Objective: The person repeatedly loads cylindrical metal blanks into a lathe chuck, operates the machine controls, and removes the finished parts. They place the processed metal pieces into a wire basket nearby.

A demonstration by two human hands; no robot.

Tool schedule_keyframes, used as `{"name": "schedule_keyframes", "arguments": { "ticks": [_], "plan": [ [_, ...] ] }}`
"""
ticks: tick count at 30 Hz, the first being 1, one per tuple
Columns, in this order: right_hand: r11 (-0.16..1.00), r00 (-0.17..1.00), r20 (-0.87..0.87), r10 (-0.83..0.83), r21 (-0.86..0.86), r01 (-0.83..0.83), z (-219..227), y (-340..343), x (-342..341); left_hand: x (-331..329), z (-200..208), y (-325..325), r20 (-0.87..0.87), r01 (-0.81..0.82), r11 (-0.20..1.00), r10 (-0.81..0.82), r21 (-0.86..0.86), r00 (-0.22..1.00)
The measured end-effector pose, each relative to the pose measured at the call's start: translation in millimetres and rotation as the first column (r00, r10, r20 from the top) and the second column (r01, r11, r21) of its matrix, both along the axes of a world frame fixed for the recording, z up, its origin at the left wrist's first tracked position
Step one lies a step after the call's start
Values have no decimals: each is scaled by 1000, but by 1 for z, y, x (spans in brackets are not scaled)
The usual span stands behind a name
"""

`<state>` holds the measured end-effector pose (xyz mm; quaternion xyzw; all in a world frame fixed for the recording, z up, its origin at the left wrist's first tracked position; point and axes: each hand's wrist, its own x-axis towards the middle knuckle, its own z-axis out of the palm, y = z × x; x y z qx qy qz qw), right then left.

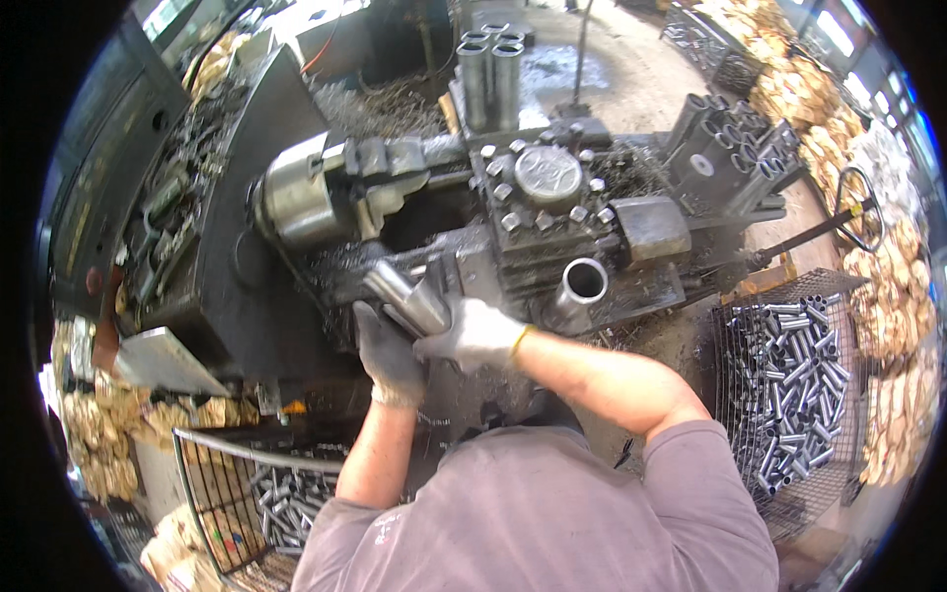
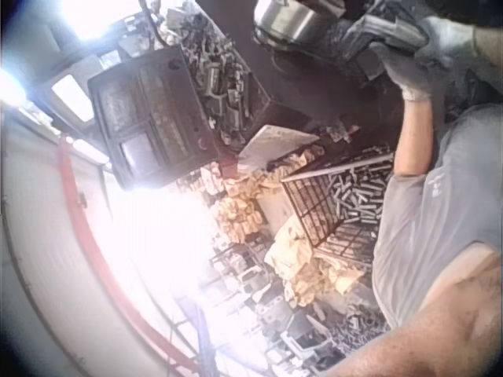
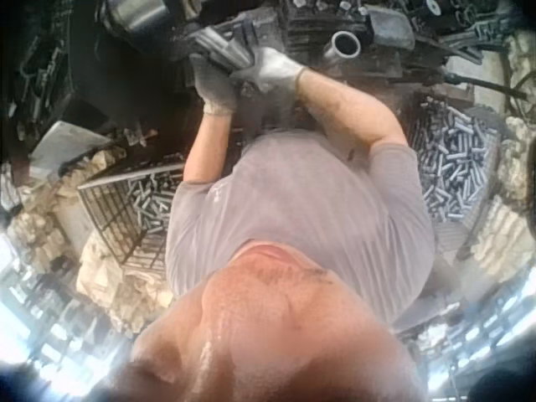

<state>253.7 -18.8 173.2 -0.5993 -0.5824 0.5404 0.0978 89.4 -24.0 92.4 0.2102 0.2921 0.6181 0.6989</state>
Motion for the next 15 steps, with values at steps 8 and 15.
{"name": "schedule_keyframes", "arguments": {
  "ticks": [8,15],
  "plan": [
    [867,965,-152,212,486,-114,84,6,40,25,-52,74,-468,390,899,-436,-198,768],
    [415,531,846,-45,500,-760,118,199,113,16,-31,71,-582,-39,999,46,25,812]
  ]
}}
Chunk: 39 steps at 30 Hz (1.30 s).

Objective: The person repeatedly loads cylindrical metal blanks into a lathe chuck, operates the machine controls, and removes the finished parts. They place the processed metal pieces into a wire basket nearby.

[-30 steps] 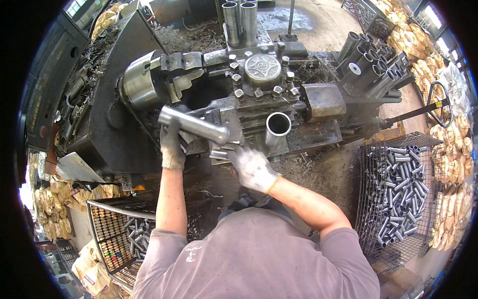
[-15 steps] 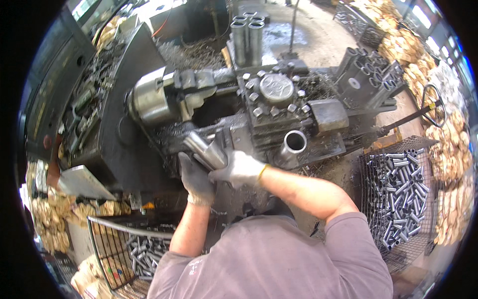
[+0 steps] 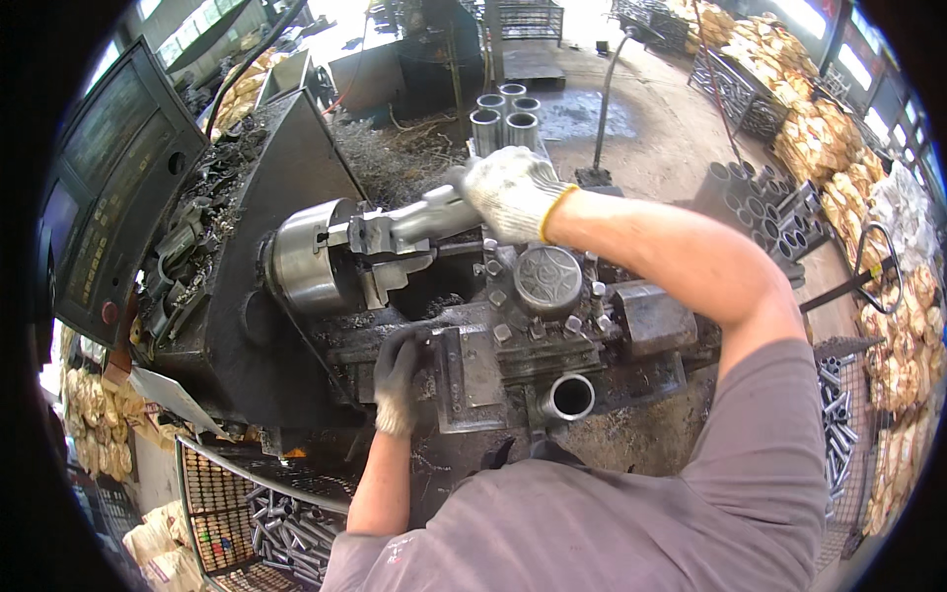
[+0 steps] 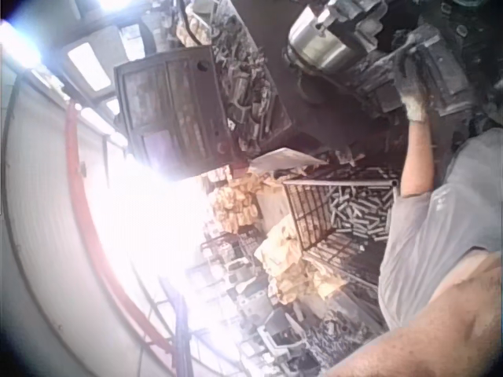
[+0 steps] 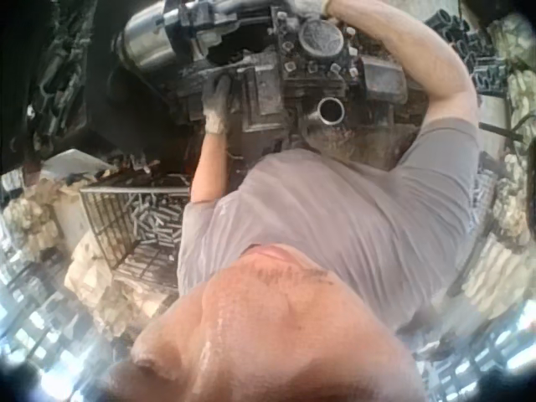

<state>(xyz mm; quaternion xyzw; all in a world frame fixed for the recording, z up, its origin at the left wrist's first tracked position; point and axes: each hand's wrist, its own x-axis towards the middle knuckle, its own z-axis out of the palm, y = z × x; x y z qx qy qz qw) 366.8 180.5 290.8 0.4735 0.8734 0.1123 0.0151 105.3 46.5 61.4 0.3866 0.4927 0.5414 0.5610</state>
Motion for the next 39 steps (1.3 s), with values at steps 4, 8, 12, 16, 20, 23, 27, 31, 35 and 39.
{"name": "schedule_keyframes", "arguments": {
  "ticks": [4,8,12,16,20,23,27,31,35,39],
  "plan": [
    [969,990,141,-16,-241,50,-68,84,-5,-63,-49,-56,-76,-185,973,175,-139,982],
    [712,994,-80,-70,-702,-6,-108,114,-19,-98,-80,-126,112,-348,837,429,-422,896],
    [764,999,-36,-20,-646,-7,-107,111,-42,-148,-102,-166,84,-484,760,569,-434,818],
    [710,935,-354,-9,-661,-243,-107,114,-33,-210,-111,-170,85,-732,578,802,-361,591],
    [640,986,147,-84,-750,166,-94,113,-28,-248,-102,-174,212,-775,529,849,-346,485],
    [605,943,-181,-281,-796,27,-101,108,-52,-256,-79,-156,307,-692,564,826,-450,473],
    [599,923,-273,-271,-798,-60,-112,111,-49,-276,-65,-159,439,-537,638,770,-552,463],
    [678,861,-436,-261,-718,-158,-113,105,-47,-283,-61,-164,439,-514,604,797,-609,415],
    [871,987,-156,19,-482,-93,-119,99,-46,-291,-65,-165,377,-504,618,778,-604,502],
    [579,974,-139,-179,-816,-10,-97,114,-40,-292,-68,-169,424,-475,637,766,-608,483]
  ]
}}
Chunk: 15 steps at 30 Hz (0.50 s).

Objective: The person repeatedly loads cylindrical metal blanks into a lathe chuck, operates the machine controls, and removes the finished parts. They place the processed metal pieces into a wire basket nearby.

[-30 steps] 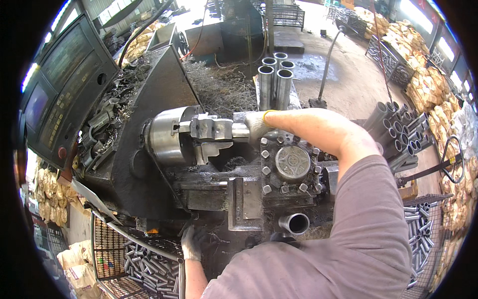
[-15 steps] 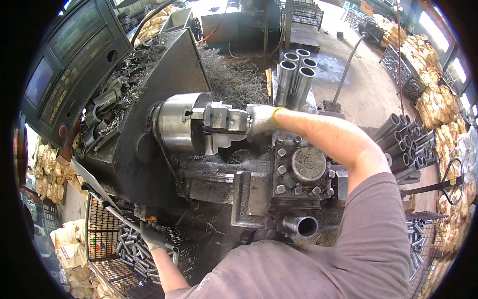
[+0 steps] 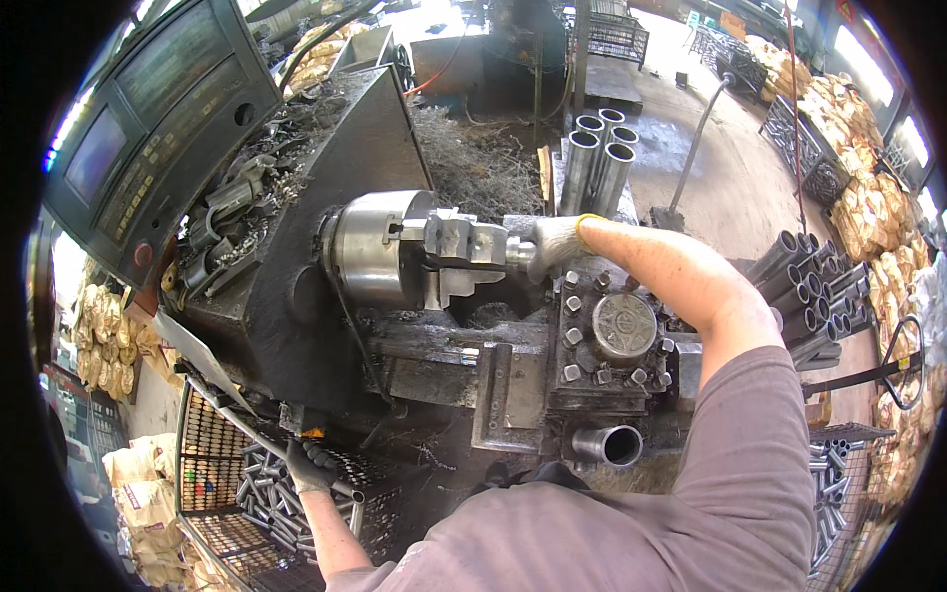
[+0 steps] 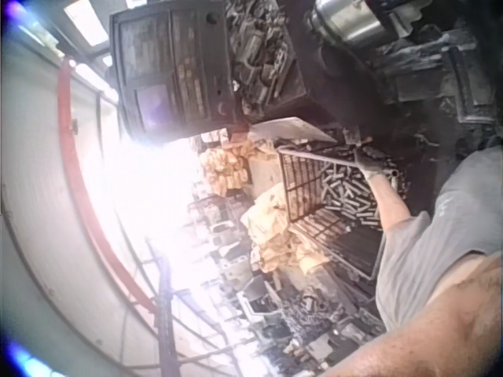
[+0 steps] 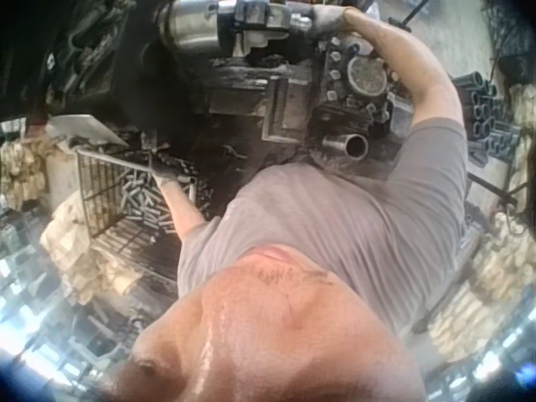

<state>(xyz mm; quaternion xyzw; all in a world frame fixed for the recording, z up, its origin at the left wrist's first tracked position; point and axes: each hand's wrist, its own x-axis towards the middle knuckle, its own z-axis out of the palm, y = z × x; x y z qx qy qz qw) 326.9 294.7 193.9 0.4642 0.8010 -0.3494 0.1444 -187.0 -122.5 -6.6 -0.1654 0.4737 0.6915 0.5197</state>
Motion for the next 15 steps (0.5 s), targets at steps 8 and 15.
{"name": "schedule_keyframes", "arguments": {
  "ticks": [8,15],
  "plan": [
    [999,997,-77,1,-40,-4,-1,-2,-11,-24,-21,-18,144,0,996,-13,90,990],
    [994,996,-67,-55,-97,48,-2,1,-9,-4,2,-2,-9,11,1000,-11,-28,1000]
  ]
}}
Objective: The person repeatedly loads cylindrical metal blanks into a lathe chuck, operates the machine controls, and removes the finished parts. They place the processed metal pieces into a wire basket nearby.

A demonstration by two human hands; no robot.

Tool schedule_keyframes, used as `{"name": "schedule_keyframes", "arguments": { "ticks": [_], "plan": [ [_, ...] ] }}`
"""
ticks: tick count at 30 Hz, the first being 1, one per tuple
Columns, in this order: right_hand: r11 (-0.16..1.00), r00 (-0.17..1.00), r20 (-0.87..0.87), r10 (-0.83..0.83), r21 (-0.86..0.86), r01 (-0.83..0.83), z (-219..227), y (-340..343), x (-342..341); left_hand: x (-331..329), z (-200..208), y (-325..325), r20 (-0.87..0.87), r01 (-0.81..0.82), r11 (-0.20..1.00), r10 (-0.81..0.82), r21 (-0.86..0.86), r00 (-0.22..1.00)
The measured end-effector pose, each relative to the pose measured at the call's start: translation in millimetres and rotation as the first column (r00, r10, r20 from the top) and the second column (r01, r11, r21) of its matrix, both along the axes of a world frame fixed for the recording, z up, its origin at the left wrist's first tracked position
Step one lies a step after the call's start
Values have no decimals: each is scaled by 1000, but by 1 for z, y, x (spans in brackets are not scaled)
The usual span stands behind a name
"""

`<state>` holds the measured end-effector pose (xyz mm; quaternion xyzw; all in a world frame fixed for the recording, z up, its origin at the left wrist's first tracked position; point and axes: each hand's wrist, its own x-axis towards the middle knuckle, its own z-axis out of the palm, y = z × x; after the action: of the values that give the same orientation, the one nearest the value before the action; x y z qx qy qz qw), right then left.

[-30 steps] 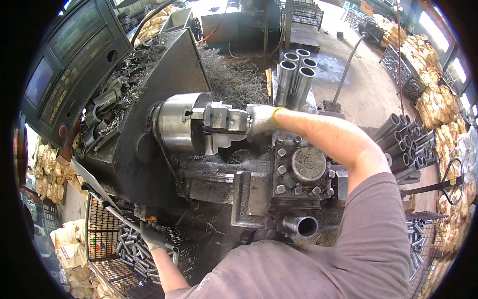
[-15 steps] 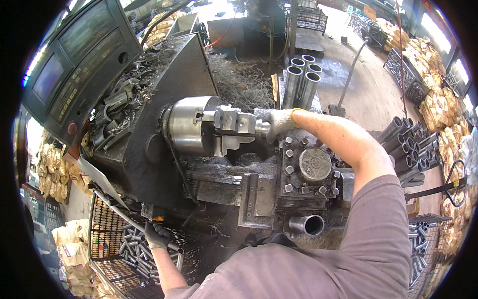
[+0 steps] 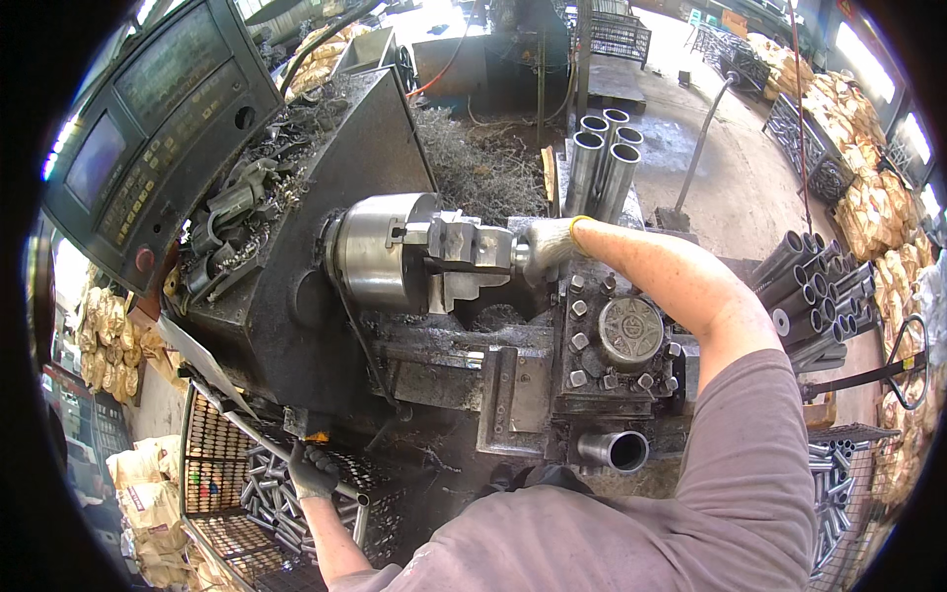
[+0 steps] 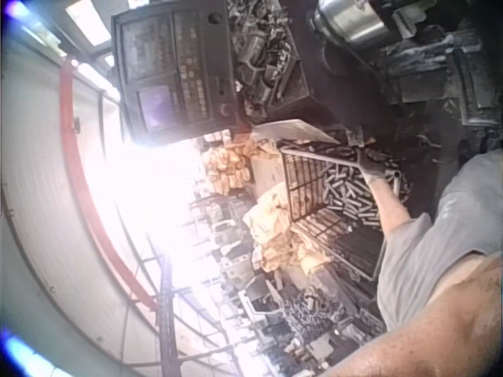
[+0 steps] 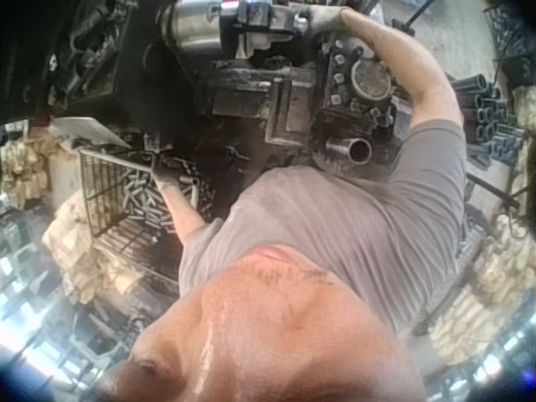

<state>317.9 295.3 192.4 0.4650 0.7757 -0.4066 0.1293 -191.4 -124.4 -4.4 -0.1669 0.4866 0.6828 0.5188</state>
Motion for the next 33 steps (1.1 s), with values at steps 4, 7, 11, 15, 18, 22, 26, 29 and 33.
{"name": "schedule_keyframes", "arguments": {
  "ticks": [4,7,11,15,18,22,26,29,33],
  "plan": [
    [999,999,36,-18,-38,19,-6,4,0,-4,-11,-1,-48,-17,1000,17,9,999],
    [996,995,-32,-91,-10,91,-8,-2,3,4,-18,3,-196,-49,997,37,-57,980],
    [979,974,-105,-202,-35,200,-3,-15,6,21,-12,8,-124,-88,992,100,94,987],
    [982,974,-160,-159,-129,139,-8,-7,8,6,-6,4,32,-23,988,19,153,999],
    [974,965,-161,-207,-129,187,4,-13,8,4,-15,11,-352,29,999,-33,-15,935],
    [914,990,17,-137,388,120,23,-29,14,-5,-41,15,-590,40,994,-90,-97,803],
    [728,902,-391,-183,562,392,81,-108,42,10,5,-5,-801,-176,916,-207,-360,562],
    [556,595,-735,-325,361,749,76,-195,103,27,94,7,-849,-310,949,-123,50,-514],
    [274,329,-817,-474,218,937,24,-299,165,42,270,110,-548,-76,995,-30,62,-836]
  ]
}}
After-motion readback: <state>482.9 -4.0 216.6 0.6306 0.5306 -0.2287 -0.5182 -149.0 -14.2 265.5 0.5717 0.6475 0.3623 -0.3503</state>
